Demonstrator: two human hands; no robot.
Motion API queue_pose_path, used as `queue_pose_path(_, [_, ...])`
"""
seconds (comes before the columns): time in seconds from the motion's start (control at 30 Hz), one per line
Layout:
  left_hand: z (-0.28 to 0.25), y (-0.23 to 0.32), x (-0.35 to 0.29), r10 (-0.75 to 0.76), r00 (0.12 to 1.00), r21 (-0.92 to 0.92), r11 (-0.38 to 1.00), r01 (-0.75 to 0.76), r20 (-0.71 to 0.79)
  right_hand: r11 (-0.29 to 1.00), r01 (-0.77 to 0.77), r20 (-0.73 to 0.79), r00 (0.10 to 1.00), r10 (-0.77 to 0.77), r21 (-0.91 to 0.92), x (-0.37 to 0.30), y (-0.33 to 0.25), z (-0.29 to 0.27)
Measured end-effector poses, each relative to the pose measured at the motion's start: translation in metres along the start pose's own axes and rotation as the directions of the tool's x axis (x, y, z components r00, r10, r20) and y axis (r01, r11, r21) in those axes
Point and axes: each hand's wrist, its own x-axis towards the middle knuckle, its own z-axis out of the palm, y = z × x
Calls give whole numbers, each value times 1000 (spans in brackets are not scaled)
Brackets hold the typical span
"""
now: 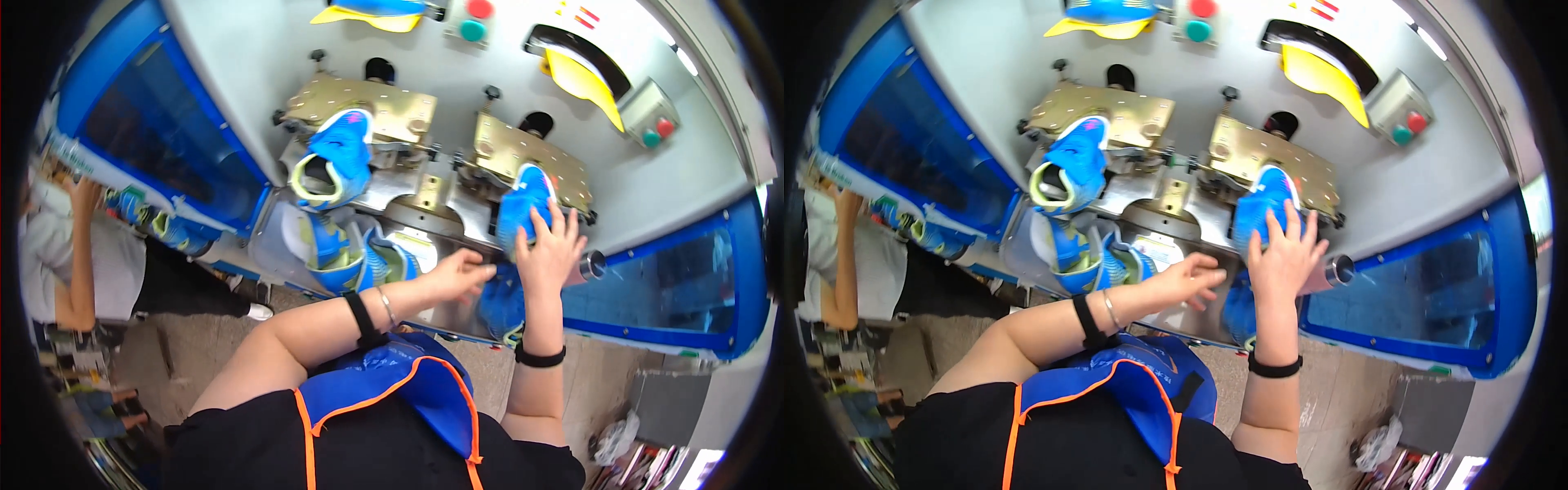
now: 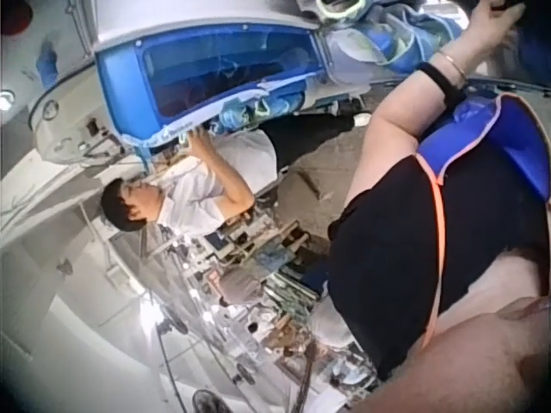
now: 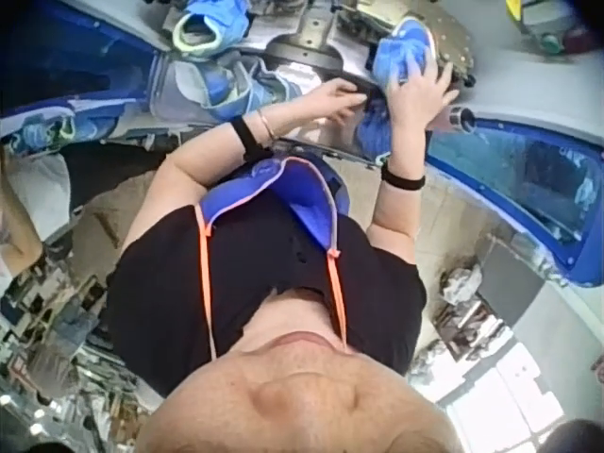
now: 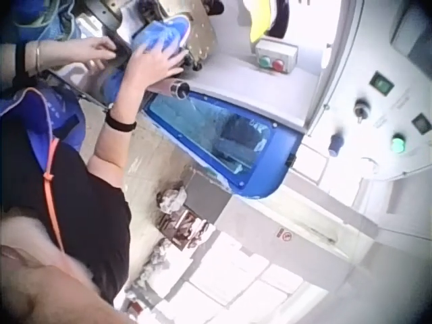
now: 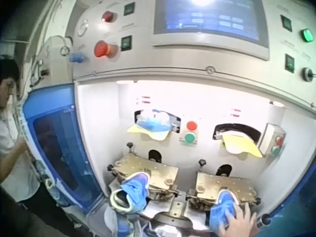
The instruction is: Operating a heel/toe lasting machine to shape shoe uppers over a last.
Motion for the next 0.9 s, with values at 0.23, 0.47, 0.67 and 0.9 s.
queue_pose_path(0.23, [-101, -12, -108, -86, 992, 383, 923, 43, 94, 555, 395, -206, 905, -372, 732, -5, -164, -11])
queue_pose_path(0.47, [-174, -48, -170, 74, 970, 293, 956, -2, -233, 550, 428, -56, 822, -567, 717, -35, -213, 16])
queue_pose_path(0.67, [-187, -52, -189, 523, 808, 716, 670, -193, -272, 573, -523, 503, 838, 212, 631, -109, -113, 92])
queue_pose_path(0.9, [-179, -71, -130, 629, 725, 955, -111, -273, 281, 653, -344, 469, 883, -20, 675, -110, -143, 19])
